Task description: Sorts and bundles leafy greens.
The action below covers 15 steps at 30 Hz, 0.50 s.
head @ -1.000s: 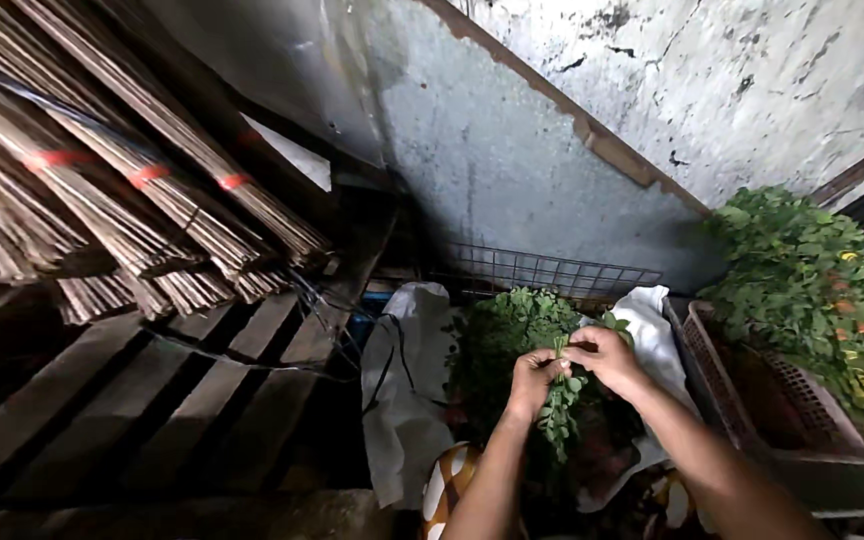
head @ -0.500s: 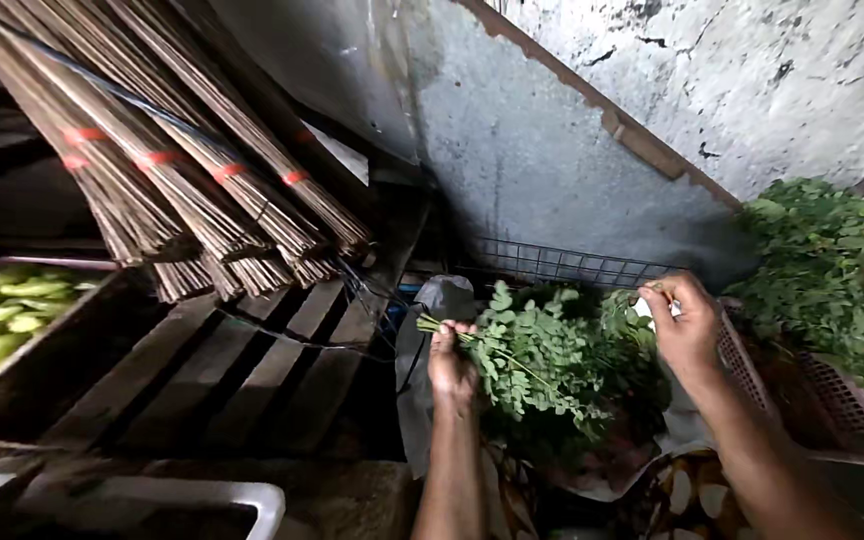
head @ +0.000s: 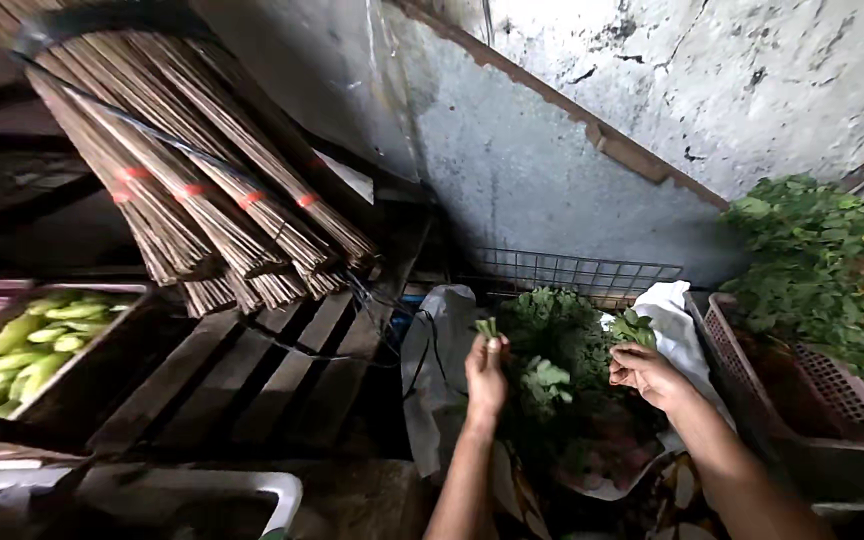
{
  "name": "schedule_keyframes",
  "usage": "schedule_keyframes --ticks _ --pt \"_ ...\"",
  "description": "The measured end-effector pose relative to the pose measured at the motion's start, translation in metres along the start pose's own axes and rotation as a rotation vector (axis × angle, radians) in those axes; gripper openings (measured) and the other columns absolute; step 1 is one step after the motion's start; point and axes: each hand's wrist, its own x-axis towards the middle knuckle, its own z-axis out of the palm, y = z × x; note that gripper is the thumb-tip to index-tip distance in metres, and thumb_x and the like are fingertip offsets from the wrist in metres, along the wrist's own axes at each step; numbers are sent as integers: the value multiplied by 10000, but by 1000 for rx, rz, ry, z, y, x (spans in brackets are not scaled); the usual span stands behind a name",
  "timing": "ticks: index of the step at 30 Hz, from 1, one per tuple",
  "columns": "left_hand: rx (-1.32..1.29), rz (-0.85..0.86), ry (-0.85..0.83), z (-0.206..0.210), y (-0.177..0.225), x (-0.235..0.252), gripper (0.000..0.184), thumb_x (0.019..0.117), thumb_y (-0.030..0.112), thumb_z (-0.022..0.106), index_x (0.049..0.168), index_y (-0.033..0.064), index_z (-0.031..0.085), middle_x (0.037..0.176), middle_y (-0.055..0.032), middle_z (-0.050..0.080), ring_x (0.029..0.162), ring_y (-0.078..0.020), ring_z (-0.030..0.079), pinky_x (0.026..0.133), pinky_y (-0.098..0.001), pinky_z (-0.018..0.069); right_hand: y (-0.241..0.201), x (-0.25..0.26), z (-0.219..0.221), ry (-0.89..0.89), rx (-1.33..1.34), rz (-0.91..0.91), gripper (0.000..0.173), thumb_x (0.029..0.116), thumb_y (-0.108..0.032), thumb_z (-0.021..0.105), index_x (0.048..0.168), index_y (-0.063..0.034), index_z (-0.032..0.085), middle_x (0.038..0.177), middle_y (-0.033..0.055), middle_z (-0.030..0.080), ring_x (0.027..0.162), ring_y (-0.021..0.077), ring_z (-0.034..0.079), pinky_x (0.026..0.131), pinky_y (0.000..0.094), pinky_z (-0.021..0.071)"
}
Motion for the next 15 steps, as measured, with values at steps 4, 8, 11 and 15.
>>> schedule_keyframes --ticks 4,8,11,15 --pt "216 -108 -201 35 -29 -37 261 1076 120 410 1147 -26 614 896 -36 625 745 -75 593 718 -272 534 1 -15 -19 113 -85 -92 143 1049 -69 528 1150 26 567 789 61 604 618 153 642 643 328 607" --pt "316 -283 -375 63 -55 -74 277 1090 156 427 1201 -16 614 972 -102 645 835 -159 621 802 -353 540 6 -34 -34 24 -109 -42 220 1073 -89 470 1218 60 541 941 157 708 795 245 733 777 398 627" --pt "345 -346 -460 74 -73 -88 293 1093 184 428 1204 -12 615 983 -136 656 871 -222 640 843 -429 542 8 -48 -35 -86 -94 -79 266 1001 5 414 1238 43 530 1200 186 703 956 299 738 837 450 622" --pt "447 -327 -562 78 -70 -89 323 1097 216 425 1222 -9 619 1028 -173 671 955 -285 657 910 -498 526 9 -54 -19 -114 -318 -266 183 918 20 661 1075 -19 575 1256 99 707 773 147 722 594 291 584"
